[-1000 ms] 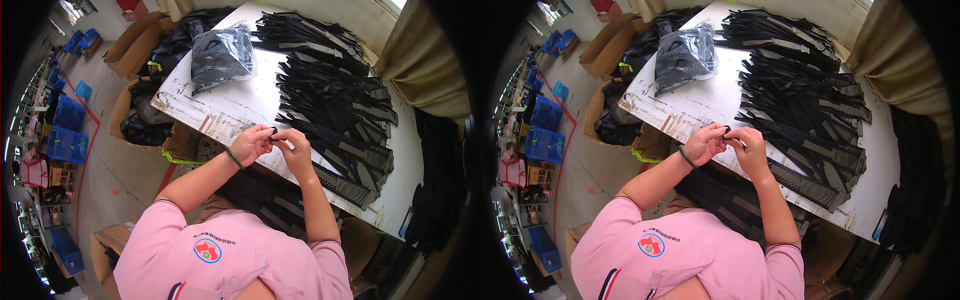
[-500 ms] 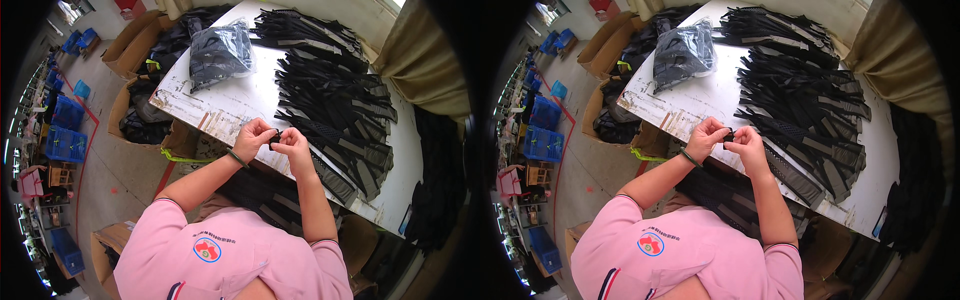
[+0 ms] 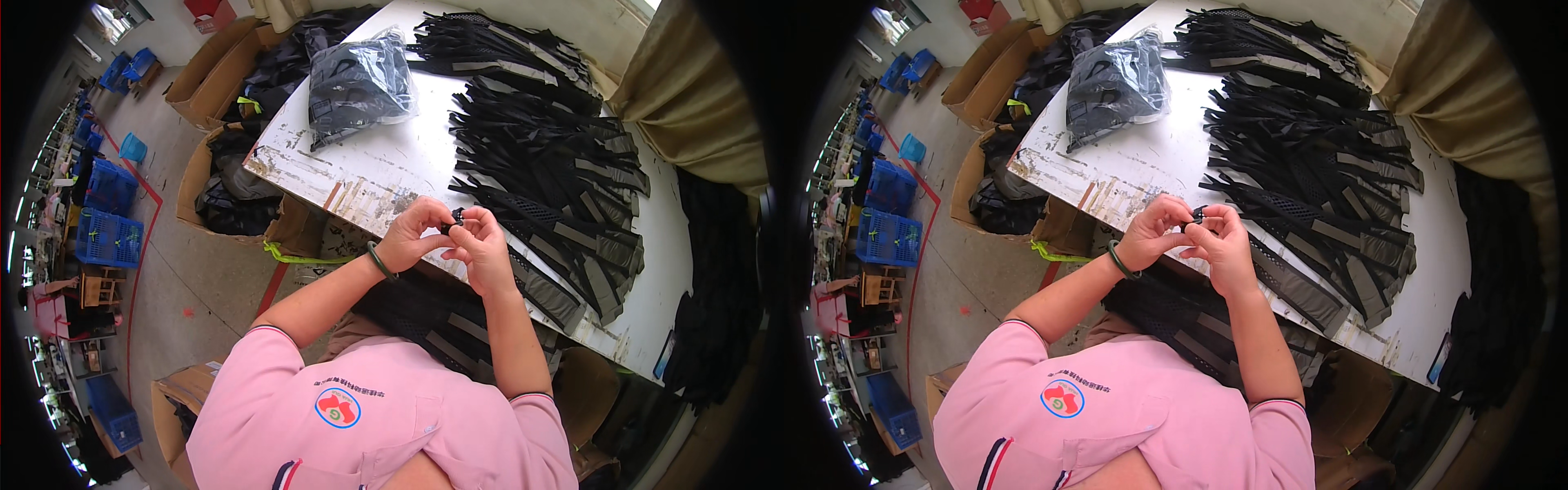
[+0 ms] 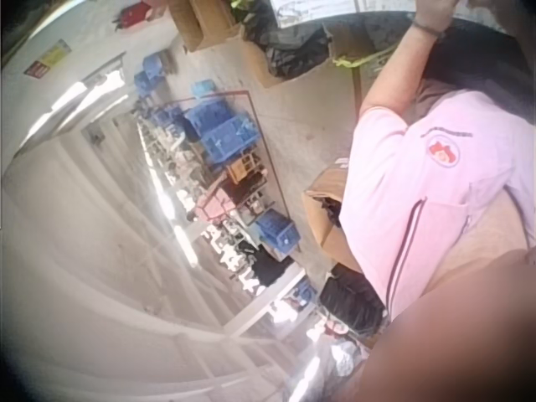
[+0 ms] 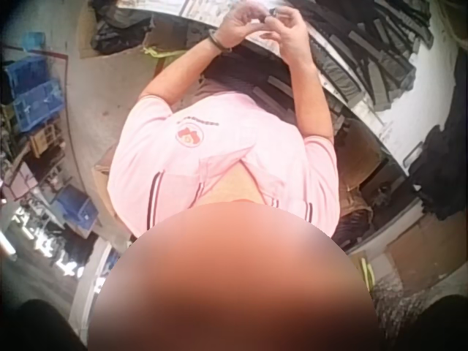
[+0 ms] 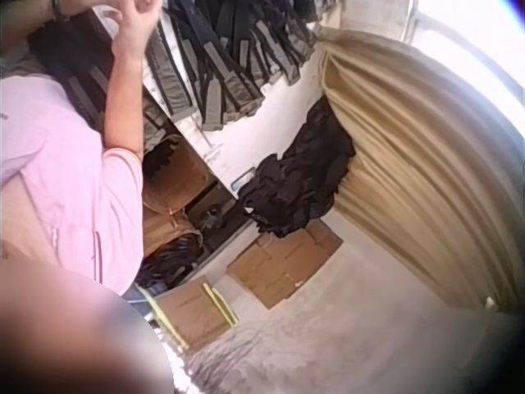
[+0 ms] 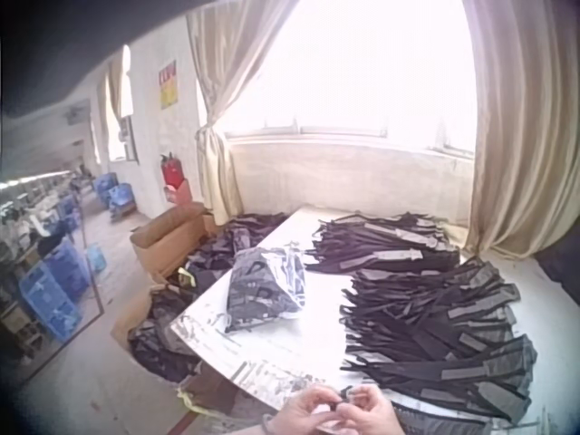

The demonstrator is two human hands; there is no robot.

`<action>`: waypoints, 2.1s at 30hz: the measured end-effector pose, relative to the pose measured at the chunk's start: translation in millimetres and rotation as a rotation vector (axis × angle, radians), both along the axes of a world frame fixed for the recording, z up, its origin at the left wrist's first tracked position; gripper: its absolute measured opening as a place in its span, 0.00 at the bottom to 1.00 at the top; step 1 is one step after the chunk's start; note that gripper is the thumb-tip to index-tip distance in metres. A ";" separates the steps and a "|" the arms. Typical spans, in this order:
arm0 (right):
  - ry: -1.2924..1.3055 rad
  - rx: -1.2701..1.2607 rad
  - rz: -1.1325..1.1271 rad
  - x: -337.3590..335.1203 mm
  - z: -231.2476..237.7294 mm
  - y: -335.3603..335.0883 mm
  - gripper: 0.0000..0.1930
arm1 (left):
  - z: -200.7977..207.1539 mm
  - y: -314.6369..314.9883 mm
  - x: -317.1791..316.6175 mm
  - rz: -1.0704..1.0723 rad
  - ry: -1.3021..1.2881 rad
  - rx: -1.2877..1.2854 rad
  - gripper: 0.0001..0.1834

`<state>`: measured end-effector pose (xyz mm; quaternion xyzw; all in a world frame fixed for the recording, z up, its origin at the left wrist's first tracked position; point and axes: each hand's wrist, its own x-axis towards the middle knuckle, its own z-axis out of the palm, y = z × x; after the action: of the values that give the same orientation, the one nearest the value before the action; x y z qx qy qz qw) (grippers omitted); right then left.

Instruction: The recorder is assembling plastic buckles onto black mesh straps and organizing them on a workbench.

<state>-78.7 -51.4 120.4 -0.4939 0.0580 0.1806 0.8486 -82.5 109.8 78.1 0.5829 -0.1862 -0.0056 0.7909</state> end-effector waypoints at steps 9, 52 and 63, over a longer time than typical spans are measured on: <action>-0.350 -0.463 0.173 11.9 2.1 -15.5 0.07 | 14.2 7.4 0.5 0.001 -0.189 0.387 0.10; -0.278 -0.679 0.630 -163.3 -48.2 -94.4 0.66 | -21.1 -34.1 -147.6 -0.420 1.042 -0.102 0.27; -0.303 -0.539 -1.039 -279.8 52.0 -251.3 0.31 | 125.6 -313.3 -119.9 -1.091 -0.042 0.326 0.50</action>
<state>-358.5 -302.7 172.3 -0.6189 0.2141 -0.3509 0.6693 -202.4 -203.5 203.8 0.5169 -0.4727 -0.4303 0.5694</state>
